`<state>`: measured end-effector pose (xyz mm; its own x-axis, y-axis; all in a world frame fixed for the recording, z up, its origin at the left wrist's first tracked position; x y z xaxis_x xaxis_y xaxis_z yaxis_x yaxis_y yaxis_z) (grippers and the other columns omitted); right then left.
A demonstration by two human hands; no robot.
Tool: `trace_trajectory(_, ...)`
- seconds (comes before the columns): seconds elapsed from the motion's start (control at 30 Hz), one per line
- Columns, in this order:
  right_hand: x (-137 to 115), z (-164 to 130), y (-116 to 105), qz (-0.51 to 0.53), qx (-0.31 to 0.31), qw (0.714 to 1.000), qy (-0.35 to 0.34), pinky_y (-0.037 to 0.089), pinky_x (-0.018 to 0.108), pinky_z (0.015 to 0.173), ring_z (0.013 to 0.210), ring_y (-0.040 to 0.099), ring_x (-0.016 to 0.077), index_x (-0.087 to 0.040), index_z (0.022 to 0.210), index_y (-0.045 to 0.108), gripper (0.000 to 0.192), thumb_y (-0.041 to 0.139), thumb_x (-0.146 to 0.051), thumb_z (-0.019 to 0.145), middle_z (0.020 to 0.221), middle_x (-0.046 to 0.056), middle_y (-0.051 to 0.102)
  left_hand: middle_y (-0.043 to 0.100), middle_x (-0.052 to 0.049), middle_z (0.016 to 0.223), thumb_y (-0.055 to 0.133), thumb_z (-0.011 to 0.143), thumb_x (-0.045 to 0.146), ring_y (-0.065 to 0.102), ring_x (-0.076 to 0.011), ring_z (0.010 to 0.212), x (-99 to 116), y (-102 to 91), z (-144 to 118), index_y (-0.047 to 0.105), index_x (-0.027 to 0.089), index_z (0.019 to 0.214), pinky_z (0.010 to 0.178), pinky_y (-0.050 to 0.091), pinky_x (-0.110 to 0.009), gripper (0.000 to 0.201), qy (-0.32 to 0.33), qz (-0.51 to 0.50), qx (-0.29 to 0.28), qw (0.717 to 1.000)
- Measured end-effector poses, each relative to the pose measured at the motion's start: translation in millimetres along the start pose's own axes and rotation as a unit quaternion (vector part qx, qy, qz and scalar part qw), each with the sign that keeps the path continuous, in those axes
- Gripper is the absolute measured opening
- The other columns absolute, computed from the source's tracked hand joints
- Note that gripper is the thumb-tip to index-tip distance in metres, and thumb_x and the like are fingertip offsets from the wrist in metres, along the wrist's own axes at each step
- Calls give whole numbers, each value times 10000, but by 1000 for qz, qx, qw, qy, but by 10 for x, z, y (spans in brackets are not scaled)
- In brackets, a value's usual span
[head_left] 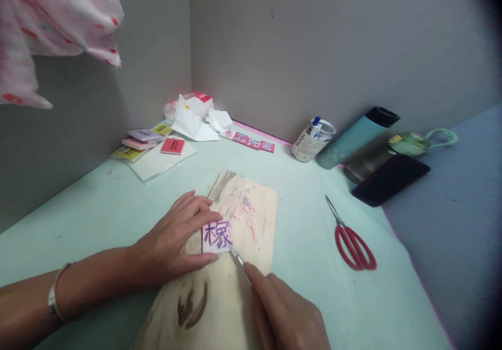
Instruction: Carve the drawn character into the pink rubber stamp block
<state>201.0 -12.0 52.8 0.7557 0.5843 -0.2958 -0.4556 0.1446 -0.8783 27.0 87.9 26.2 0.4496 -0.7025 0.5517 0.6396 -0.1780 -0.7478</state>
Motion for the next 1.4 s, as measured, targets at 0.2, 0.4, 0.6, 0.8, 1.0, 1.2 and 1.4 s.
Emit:
trace_trajectory(0.2, -27, 11, -35, -7, 19, 1000, 2, 532, 229, 491, 608, 674, 171, -68, 1341, 557, 379, 482, -63, 969, 763, 63, 689, 551, -68, 1172, 715, 886, 325, 470, -310, 1258, -7, 16, -3, 532, 236, 1293, 1194, 232, -549, 455, -7, 5, -9, 1000)
trace_trajectory(0.4, -42, 15, -37, -4, 25, 1000, 3, 516, 225, 481, 608, 663, 167, -62, 1325, 569, 373, 480, -53, 963, 758, 64, 681, 549, -74, 1178, 716, 883, 329, 463, -316, 1262, -11, 11, 3, 543, 238, 1281, 1192, 237, -550, 443, -13, 7, -11, 1000)
trace_trajectory(0.6, -44, 52, -66, -9, 35, 999, 4, 497, 221, 458, 564, 645, 157, -60, 1300, 583, 357, 483, -52, 957, 708, 41, 655, 553, -70, 1179, 723, 878, 328, 476, -317, 1257, -11, 10, 4, 543, 245, 1290, 1193, 235, -565, 457, -13, 6, -9, 1000)
trace_trajectory(0.8, -47, 53, -6, -4, 28, 1000, 3, 500, 223, 474, 579, 659, 159, -66, 1296, 578, 365, 491, -47, 942, 728, 40, 668, 547, -65, 1172, 723, 879, 330, 469, -315, 1263, -14, 16, 5, 539, 249, 1288, 1188, 238, -562, 457, -15, 1, -13, 1000)
trace_trajectory(1.0, -70, 21, 25, -19, 43, 999, 17, 503, 212, 485, 582, 666, 156, -69, 1311, 574, 357, 451, -84, 976, 736, 45, 680, 548, -75, 1180, 741, 856, 327, 459, -322, 1267, -6, 21, -17, 537, 243, 1268, 1183, 243, -559, 467, -24, -2, -6, 1000)
trace_trajectory(1.2, -72, 12, 48, -24, 41, 999, 8, 511, 210, 498, 594, 672, 160, -55, 1335, 551, 364, 467, -86, 983, 745, 55, 686, 498, -90, 1200, 726, 856, 310, 457, -327, 1258, -4, 27, -28, 555, 230, 1224, 1104, 366, -520, 414, -43, -11, 1, 999)
trace_trajectory(1.4, -88, -10, 106, -38, 46, 998, 28, 524, 210, 523, 616, 686, 164, -73, 1358, 550, 385, 427, -89, 994, 771, 70, 703, 492, -85, 1195, 721, 866, 322, 467, -321, 1253, -7, 36, -30, 545, 232, 1218, 1123, 346, -543, 404, -46, -10, 4, 999)
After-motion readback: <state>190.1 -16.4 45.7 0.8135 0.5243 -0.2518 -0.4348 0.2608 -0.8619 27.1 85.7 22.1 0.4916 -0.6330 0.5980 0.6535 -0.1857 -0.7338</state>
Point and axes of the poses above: each hand's wrist, its own z-axis towards the middle knuckle, its own y-axis out of the palm, x = y × z, the point moved 8 cm from there along z, towards the middle knuckle
